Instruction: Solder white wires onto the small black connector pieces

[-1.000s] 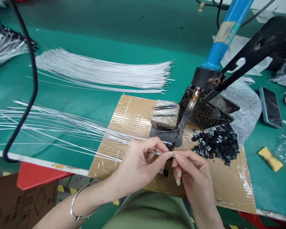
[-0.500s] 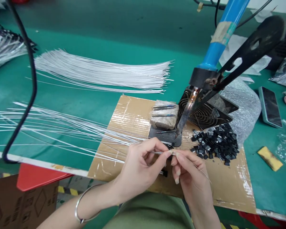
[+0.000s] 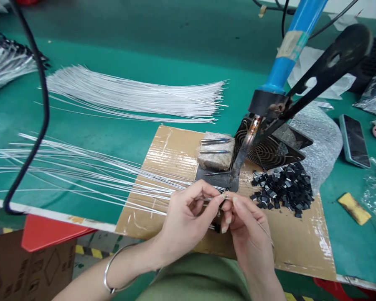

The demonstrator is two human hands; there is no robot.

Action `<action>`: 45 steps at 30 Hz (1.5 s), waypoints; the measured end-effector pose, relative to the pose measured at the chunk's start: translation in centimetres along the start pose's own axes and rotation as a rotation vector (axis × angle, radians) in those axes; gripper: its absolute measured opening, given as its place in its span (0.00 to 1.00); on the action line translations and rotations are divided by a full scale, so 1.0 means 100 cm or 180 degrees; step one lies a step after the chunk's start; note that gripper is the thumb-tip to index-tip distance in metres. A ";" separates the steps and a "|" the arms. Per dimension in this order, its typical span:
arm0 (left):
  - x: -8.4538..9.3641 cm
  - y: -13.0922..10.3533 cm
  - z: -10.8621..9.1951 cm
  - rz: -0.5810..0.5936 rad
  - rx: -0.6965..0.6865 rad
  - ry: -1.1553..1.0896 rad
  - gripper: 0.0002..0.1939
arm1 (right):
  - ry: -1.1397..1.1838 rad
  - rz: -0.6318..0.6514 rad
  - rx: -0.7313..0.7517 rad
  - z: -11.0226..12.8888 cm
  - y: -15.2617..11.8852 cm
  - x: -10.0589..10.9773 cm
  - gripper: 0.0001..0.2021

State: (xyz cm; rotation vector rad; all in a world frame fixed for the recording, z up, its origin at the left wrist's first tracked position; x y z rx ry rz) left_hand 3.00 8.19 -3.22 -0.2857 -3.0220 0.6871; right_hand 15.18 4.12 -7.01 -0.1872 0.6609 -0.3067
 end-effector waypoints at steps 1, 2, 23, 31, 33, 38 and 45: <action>0.001 0.001 -0.001 -0.0043 0.0019 0.0010 0.07 | -0.0029 0.0035 0.0019 0.000 0.000 0.001 0.09; 0.003 0.001 -0.002 -0.0105 0.0022 0.0041 0.07 | -0.0068 0.0055 0.0047 0.001 0.000 0.002 0.09; 0.004 0.000 -0.012 -0.0121 -0.0223 0.0186 0.08 | -0.0636 0.0099 0.0490 0.015 0.001 0.007 0.03; 0.005 -0.002 -0.012 -0.0163 -0.0326 0.0598 0.09 | -0.0464 0.0268 -0.0020 0.014 0.008 0.003 0.06; 0.005 -0.001 -0.013 -0.0165 -0.0361 0.0600 0.09 | -0.0479 0.0325 -0.0042 0.013 0.009 0.005 0.06; 0.004 0.000 -0.014 -0.0220 -0.0400 0.0470 0.08 | -0.0357 0.0273 0.0072 0.011 0.008 0.006 0.06; 0.004 0.000 -0.005 -0.0295 -0.0288 0.0284 0.07 | -0.0275 0.0006 0.0069 0.008 0.004 0.006 0.06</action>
Point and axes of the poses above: each hand's wrist, its own y-axis towards the middle knuckle, its own x-axis out of the back of the hand, z = x × y, the point moved 10 cm from there along y, towards the middle knuckle, and after that the axes turned 13 degrees about x, right-handed, at the moved point
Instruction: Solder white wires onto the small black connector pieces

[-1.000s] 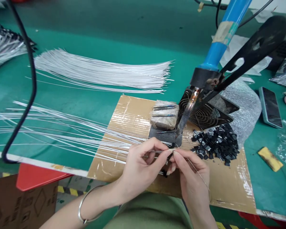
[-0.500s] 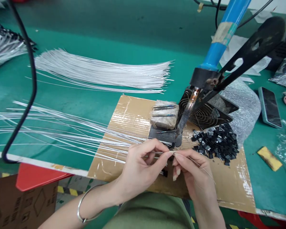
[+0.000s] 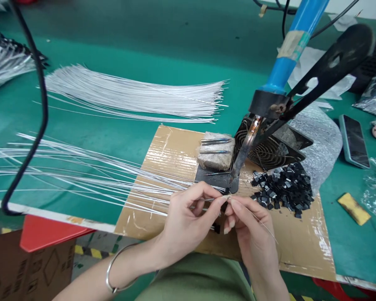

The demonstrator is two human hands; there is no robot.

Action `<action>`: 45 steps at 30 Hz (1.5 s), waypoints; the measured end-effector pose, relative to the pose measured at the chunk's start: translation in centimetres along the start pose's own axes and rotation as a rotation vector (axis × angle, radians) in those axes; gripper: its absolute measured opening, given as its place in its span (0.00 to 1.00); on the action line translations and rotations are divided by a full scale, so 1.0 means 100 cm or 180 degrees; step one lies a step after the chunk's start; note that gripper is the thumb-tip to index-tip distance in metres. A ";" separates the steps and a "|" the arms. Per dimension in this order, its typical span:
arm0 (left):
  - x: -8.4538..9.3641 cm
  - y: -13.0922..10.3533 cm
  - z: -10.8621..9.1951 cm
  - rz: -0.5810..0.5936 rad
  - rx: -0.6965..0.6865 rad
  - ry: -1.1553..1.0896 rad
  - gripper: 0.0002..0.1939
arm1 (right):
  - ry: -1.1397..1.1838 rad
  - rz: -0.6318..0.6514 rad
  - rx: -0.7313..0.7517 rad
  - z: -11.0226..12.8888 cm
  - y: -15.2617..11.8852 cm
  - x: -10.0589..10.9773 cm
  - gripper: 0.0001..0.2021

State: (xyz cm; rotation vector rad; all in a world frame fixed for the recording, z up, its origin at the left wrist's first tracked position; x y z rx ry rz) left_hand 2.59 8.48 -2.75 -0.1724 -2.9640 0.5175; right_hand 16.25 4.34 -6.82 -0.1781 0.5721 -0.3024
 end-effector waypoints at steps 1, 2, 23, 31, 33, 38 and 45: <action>0.000 0.000 0.000 -0.0026 -0.0009 -0.0015 0.07 | 0.0026 -0.0032 0.0003 -0.001 -0.001 0.000 0.05; 0.000 -0.001 0.000 -0.0054 -0.0016 -0.0020 0.06 | 0.0057 -0.0069 -0.0002 -0.003 -0.002 0.000 0.05; 0.003 0.005 0.000 -0.0046 0.0106 0.0098 0.05 | -0.3754 -0.0118 0.2151 0.096 0.000 0.052 0.05; 0.000 0.005 0.000 -0.0009 0.0197 0.0035 0.05 | -0.4908 0.1044 0.2933 0.086 -0.002 0.018 0.05; 0.000 0.005 -0.001 -0.0011 0.0201 0.0059 0.05 | -0.4902 0.1048 0.2956 0.084 -0.005 0.020 0.03; 0.001 0.006 -0.004 -0.0021 0.0206 0.0189 0.06 | -0.4762 0.1056 0.3008 0.080 -0.011 0.023 0.04; 0.002 0.007 -0.002 -0.0067 0.0337 0.0130 0.07 | -0.4705 0.1020 0.3307 0.083 -0.019 0.011 0.04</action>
Point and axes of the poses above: each hand's wrist, its own y-axis towards the middle knuckle, its own x-axis out of the back of the hand, z = x × y, the point moved 10 cm from there along y, towards the middle knuckle, and after that the axes turned 13 degrees about x, right-handed, at the moved point
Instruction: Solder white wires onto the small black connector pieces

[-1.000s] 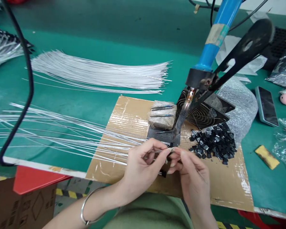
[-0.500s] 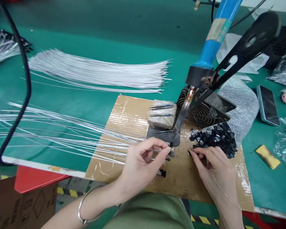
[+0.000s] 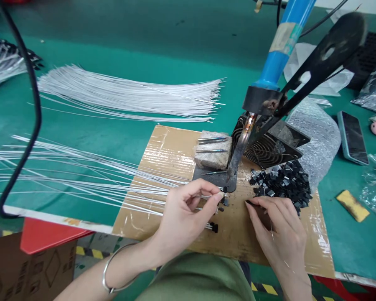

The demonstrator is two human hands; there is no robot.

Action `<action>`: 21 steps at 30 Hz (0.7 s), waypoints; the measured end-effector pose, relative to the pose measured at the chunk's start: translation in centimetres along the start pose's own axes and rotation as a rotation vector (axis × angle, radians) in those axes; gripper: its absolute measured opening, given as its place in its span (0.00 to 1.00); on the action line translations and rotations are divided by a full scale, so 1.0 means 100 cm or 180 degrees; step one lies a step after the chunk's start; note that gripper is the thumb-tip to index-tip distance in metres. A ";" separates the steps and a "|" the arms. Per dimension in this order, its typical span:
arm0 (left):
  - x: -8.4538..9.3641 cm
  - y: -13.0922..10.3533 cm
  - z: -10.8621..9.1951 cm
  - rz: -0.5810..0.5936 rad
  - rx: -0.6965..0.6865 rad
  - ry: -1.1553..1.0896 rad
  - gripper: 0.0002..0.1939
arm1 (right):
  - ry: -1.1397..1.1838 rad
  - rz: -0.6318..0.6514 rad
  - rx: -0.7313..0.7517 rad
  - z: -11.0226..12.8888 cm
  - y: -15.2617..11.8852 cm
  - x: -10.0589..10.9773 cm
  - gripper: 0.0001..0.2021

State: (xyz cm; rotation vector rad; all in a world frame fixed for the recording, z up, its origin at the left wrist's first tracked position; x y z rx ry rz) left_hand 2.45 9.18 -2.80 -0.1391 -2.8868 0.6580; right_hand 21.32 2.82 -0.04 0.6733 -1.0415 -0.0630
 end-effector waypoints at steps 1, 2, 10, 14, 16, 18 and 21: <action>0.000 0.000 0.001 -0.0002 0.0017 0.0005 0.07 | 0.0040 -0.0061 -0.0006 0.002 0.001 0.001 0.04; 0.000 0.001 0.001 -0.0007 0.0030 0.0019 0.07 | 0.0119 -0.0122 -0.0092 0.002 0.002 0.002 0.04; 0.003 0.003 0.003 -0.0019 0.0079 0.0205 0.09 | 0.1372 -0.0631 -0.1571 -0.019 -0.005 -0.005 0.03; 0.003 0.004 0.002 0.0010 0.0138 0.0237 0.09 | 0.2197 -0.0911 -0.2172 -0.022 -0.006 -0.017 0.02; 0.001 0.005 0.000 0.0108 0.0181 0.0094 0.07 | 0.2576 -0.0935 -0.2321 -0.019 -0.002 -0.027 0.02; -0.002 0.005 -0.003 0.0251 0.0177 -0.0059 0.06 | 0.2859 -0.0984 -0.2444 -0.016 0.000 -0.035 0.02; -0.008 0.004 -0.010 0.0547 0.0136 -0.0283 0.05 | 0.3180 -0.1078 -0.2614 -0.013 0.001 -0.045 0.02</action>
Point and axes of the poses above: each hand's wrist, its own y-axis towards the middle knuckle, its own x-axis out of the back of the hand, z = x × y, the point moved 10 cm from there along y, towards the middle knuckle, and after that the axes turned 13 degrees about x, right-handed, at the moved point
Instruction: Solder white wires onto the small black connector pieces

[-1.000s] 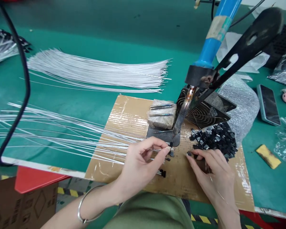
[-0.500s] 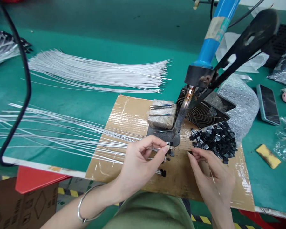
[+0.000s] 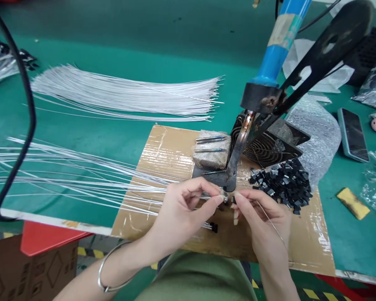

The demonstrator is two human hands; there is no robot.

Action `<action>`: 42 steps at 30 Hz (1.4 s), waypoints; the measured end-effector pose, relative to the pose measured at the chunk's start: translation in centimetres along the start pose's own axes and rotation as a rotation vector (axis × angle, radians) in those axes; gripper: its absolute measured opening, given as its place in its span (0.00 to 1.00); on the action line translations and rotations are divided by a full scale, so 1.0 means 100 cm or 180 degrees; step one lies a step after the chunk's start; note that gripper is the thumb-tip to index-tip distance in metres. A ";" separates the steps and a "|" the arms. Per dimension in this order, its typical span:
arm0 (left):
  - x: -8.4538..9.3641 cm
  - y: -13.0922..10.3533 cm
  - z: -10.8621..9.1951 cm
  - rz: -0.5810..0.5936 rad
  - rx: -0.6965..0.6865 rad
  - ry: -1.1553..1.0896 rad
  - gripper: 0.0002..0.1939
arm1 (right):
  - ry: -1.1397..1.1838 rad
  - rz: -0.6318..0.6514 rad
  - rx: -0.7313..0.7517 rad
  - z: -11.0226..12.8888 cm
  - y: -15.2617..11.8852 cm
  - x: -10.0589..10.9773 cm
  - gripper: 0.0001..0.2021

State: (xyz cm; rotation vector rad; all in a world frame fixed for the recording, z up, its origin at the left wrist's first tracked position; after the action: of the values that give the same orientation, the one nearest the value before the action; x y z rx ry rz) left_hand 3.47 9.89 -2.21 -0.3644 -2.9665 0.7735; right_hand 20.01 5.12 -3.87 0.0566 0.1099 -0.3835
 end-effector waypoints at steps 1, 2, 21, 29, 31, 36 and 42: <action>-0.002 0.000 -0.001 0.0101 0.0013 -0.0076 0.05 | 0.0073 0.0010 -0.0054 -0.002 -0.001 -0.002 0.02; -0.004 -0.001 -0.001 0.0188 0.0037 -0.0153 0.05 | 0.0125 0.0029 -0.0094 -0.003 -0.002 -0.005 0.02; -0.008 -0.001 -0.002 0.0295 0.0077 -0.0157 0.07 | 0.0216 0.0139 -0.0132 -0.004 -0.003 -0.008 0.04; -0.008 0.000 -0.004 0.0324 0.0035 -0.0144 0.08 | 0.0145 0.0121 -0.0056 -0.003 -0.001 -0.008 0.04; -0.008 0.001 -0.004 0.0308 0.0036 -0.0175 0.08 | 0.0184 0.0137 -0.0085 -0.004 -0.002 -0.008 0.03; -0.010 0.001 -0.005 0.0214 -0.0014 -0.0189 0.08 | 0.0272 0.0192 -0.0121 -0.008 0.000 -0.009 0.04; -0.008 0.002 -0.005 0.0095 -0.0039 -0.0157 0.07 | -0.0013 0.0149 -0.0050 -0.007 0.000 -0.005 0.06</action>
State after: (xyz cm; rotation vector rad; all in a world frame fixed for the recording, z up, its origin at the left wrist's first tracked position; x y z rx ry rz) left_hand 4.37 10.11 -1.81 -0.3969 -3.0196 0.7787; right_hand 19.43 5.35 -4.46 0.0429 0.1074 -0.3359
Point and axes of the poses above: each hand's wrist, its own y-axis towards the middle knuckle, its own x-axis out of the back of the hand, z = x × y, the point moved 10 cm from there along y, towards the middle knuckle, and after that the axes turned 13 degrees about x, right-handed, at the moved point
